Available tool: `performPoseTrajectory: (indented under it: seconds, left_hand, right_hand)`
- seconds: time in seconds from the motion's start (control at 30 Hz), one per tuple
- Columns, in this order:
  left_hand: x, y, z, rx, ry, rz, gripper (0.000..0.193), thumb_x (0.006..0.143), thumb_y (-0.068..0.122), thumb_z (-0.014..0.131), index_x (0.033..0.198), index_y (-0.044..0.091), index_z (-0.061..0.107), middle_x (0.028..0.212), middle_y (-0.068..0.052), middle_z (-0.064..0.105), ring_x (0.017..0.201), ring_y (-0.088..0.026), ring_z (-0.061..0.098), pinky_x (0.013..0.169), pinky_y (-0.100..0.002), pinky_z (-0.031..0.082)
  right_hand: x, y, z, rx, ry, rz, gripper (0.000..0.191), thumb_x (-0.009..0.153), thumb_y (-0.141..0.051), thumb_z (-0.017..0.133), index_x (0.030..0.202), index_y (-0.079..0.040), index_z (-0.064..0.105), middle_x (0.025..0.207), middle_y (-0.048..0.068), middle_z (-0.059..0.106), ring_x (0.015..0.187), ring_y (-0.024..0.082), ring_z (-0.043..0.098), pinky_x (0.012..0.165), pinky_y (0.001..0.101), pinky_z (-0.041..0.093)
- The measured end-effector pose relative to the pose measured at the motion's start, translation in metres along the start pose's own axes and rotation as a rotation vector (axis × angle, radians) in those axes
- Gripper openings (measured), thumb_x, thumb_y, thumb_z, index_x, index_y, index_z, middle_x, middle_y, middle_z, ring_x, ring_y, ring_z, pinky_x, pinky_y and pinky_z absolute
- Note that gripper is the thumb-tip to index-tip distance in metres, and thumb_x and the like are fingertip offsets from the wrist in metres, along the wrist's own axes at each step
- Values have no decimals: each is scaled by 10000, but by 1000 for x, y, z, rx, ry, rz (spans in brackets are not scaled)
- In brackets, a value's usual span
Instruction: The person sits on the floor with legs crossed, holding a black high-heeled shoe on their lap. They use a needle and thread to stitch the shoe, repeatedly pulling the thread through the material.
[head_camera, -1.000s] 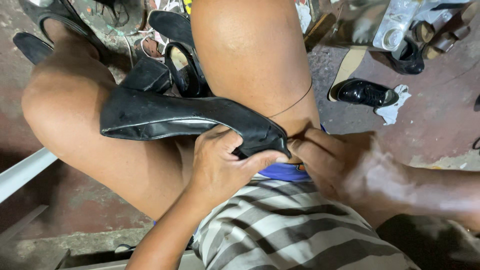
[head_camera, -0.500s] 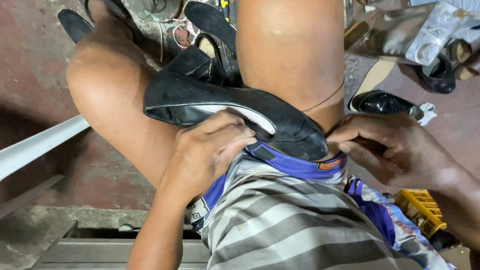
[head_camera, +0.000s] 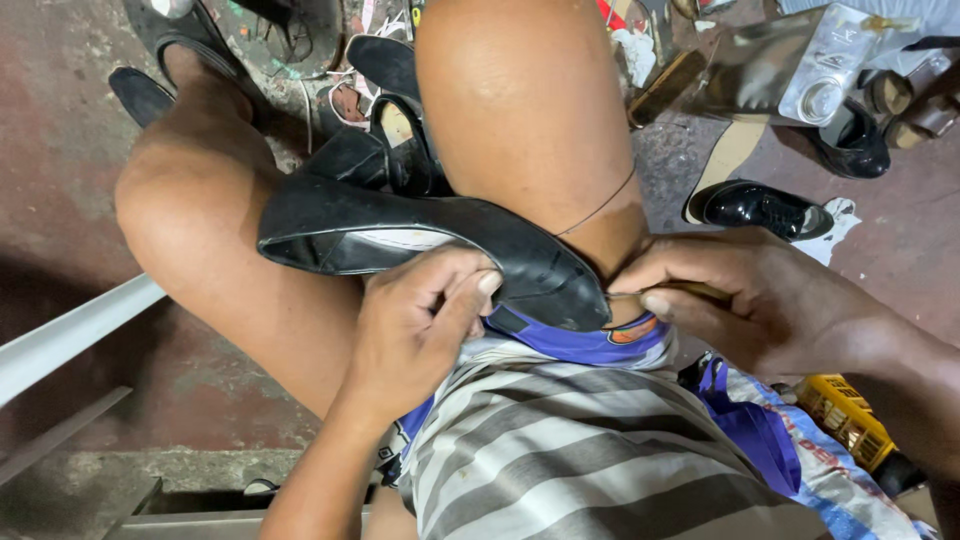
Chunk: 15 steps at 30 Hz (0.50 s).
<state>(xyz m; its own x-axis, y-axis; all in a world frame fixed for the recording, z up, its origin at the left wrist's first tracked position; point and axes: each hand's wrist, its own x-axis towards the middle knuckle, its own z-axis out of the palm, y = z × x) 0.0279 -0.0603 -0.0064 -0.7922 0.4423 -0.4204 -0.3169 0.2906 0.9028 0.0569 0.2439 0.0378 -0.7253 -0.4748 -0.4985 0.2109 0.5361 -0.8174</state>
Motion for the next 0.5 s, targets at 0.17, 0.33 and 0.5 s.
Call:
performPoseTrajectory:
  seconds: [0.17, 0.33, 0.5]
  left_hand:
    - [18, 6, -1, 253, -121, 284, 186, 994, 120, 612, 855, 0, 582, 739, -120, 589, 672, -223, 572, 644, -359, 472]
    - [35, -3, -3, 133, -310, 70, 204, 917, 108, 629, 739, 12, 606, 608, -64, 564, 541, -132, 535, 525, -316, 462]
    - [42, -11, -3, 20, -421, -103, 246, 925, 90, 588, 700, 12, 650, 580, 12, 593, 524, -43, 521, 489, -257, 448]
  right_hand:
    - [-8, -23, 2, -300, 117, 6, 253, 888, -141, 614, 1121, -84, 696, 976, 44, 753, 829, 189, 755, 686, 352, 610]
    - [-6, -32, 4, -365, 39, 86, 290, 921, -105, 588, 1195, -110, 685, 1031, 24, 721, 759, 158, 735, 613, 314, 601]
    - [-9, -31, 8, -454, 72, -3, 343, 830, -53, 601, 1167, -27, 664, 1010, 118, 698, 645, 224, 719, 492, 361, 603]
